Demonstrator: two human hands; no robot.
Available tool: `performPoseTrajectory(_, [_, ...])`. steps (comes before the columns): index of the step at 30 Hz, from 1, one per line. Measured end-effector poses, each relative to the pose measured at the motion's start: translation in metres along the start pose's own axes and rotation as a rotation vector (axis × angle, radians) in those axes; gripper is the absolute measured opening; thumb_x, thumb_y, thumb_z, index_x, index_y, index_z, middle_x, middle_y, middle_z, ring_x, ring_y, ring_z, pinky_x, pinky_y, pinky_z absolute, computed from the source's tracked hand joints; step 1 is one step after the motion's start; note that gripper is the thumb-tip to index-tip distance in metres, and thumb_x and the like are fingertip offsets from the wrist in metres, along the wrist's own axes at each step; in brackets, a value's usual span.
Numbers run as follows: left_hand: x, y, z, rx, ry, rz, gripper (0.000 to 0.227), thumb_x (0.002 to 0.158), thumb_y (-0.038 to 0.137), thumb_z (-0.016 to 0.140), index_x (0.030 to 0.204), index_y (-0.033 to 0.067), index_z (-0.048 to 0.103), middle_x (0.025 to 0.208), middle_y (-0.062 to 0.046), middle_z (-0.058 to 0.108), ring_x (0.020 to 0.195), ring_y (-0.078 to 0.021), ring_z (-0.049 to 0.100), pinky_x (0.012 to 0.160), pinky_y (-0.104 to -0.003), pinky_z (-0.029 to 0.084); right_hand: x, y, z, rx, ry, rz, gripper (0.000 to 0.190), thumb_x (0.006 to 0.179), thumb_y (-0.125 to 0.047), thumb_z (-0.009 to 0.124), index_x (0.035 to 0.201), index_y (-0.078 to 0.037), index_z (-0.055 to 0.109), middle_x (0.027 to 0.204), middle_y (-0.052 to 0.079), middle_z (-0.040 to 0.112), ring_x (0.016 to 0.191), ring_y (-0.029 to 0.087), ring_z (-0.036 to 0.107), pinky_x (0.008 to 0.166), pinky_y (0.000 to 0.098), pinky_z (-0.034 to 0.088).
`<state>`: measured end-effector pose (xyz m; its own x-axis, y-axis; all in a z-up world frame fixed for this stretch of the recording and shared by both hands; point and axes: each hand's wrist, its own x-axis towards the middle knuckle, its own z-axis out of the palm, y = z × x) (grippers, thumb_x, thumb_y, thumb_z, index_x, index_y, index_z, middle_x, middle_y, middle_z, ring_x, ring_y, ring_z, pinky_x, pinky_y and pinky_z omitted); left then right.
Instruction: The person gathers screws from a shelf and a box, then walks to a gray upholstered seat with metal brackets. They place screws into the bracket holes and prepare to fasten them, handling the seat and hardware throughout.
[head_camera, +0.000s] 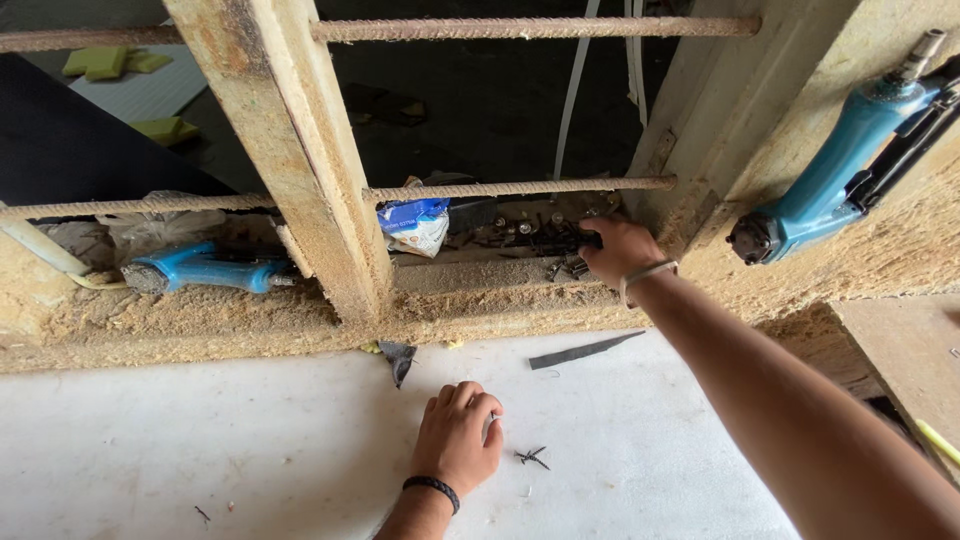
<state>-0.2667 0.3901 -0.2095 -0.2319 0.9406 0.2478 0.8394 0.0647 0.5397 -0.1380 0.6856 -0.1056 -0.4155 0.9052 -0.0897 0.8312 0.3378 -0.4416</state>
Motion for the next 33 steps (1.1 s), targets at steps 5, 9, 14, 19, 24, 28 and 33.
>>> performPoseTrajectory(5, [-0.001, -0.005, 0.001, -0.021, 0.018, 0.004, 0.011, 0.081, 0.013, 0.069, 0.092, 0.0137, 0.067, 0.104, -0.005, 0.063, 0.104, -0.0277, 0.057, 0.09, -0.044, 0.045, 0.005, -0.019, 0.002, -0.171, -0.3, -0.066, 0.059, 0.095, -0.04, 0.067, 0.151, -0.031, 0.052, 0.151, 0.009, 0.055, 0.133, 0.028, 0.057, 0.115, 0.0457, 0.044])
performPoseTrajectory(9, [-0.001, -0.006, 0.001, -0.024, -0.006, -0.018, 0.01, 0.082, 0.012, 0.068, 0.092, 0.0136, 0.068, 0.104, -0.004, 0.063, 0.105, -0.0277, 0.057, 0.091, -0.043, 0.045, 0.0, -0.01, 0.013, -0.379, -0.264, -0.279, 0.076, 0.089, -0.049, 0.076, 0.153, -0.028, 0.04, 0.161, 0.008, 0.034, 0.144, 0.033, 0.036, 0.114, 0.051, 0.029])
performPoseTrajectory(14, [-0.001, -0.005, 0.003, -0.011, -0.017, -0.015, 0.011, 0.082, 0.013, 0.068, 0.093, 0.0129, 0.067, 0.104, -0.005, 0.063, 0.105, -0.0269, 0.057, 0.092, -0.043, 0.044, -0.005, 0.005, 0.021, -0.367, -0.139, -0.252, 0.054, 0.086, -0.036, 0.075, 0.138, -0.027, 0.062, 0.14, 0.0, 0.062, 0.121, 0.024, 0.066, 0.108, 0.0376, 0.053])
performPoseTrajectory(19, [0.0, -0.005, 0.003, -0.006, -0.016, -0.015, 0.011, 0.082, 0.013, 0.068, 0.093, 0.0131, 0.067, 0.104, -0.005, 0.063, 0.105, -0.027, 0.057, 0.092, -0.043, 0.044, 0.003, 0.013, 0.017, -0.48, -0.166, -0.344, 0.041, 0.092, -0.033, 0.073, 0.129, -0.019, 0.065, 0.13, 0.005, 0.065, 0.112, 0.023, 0.067, 0.098, 0.0354, 0.057])
performPoseTrajectory(24, [-0.001, -0.006, 0.004, 0.007, 0.005, -0.01, 0.011, 0.081, 0.014, 0.068, 0.092, 0.0134, 0.067, 0.104, -0.005, 0.063, 0.105, -0.027, 0.057, 0.092, -0.043, 0.045, 0.005, 0.017, 0.013, -0.636, -0.185, -0.51, 0.038, 0.091, -0.037, 0.075, 0.121, -0.015, 0.065, 0.116, 0.005, 0.07, 0.1, 0.021, 0.071, 0.087, 0.0319, 0.062])
performPoseTrajectory(28, [0.0, -0.006, 0.004, 0.009, -0.001, -0.003, 0.011, 0.081, 0.014, 0.067, 0.093, 0.0143, 0.067, 0.103, -0.006, 0.062, 0.104, -0.0275, 0.057, 0.091, -0.044, 0.045, -0.038, 0.019, 0.022, -0.317, -0.179, -0.421, 0.024, 0.091, -0.033, 0.075, 0.106, -0.014, 0.072, 0.1, 0.003, 0.077, 0.083, 0.017, 0.076, 0.076, 0.0301, 0.065])
performPoseTrajectory(33, [-0.001, -0.01, 0.009, 0.001, 0.072, 0.036, 0.013, 0.078, 0.014, 0.068, 0.091, 0.0145, 0.068, 0.105, -0.005, 0.064, 0.106, -0.03, 0.057, 0.093, -0.045, 0.045, -0.126, 0.023, 0.059, 0.058, -0.499, -0.292, 0.021, 0.082, -0.025, 0.081, 0.095, -0.008, 0.077, 0.084, 0.006, 0.083, 0.074, 0.015, 0.08, 0.07, 0.0295, 0.064])
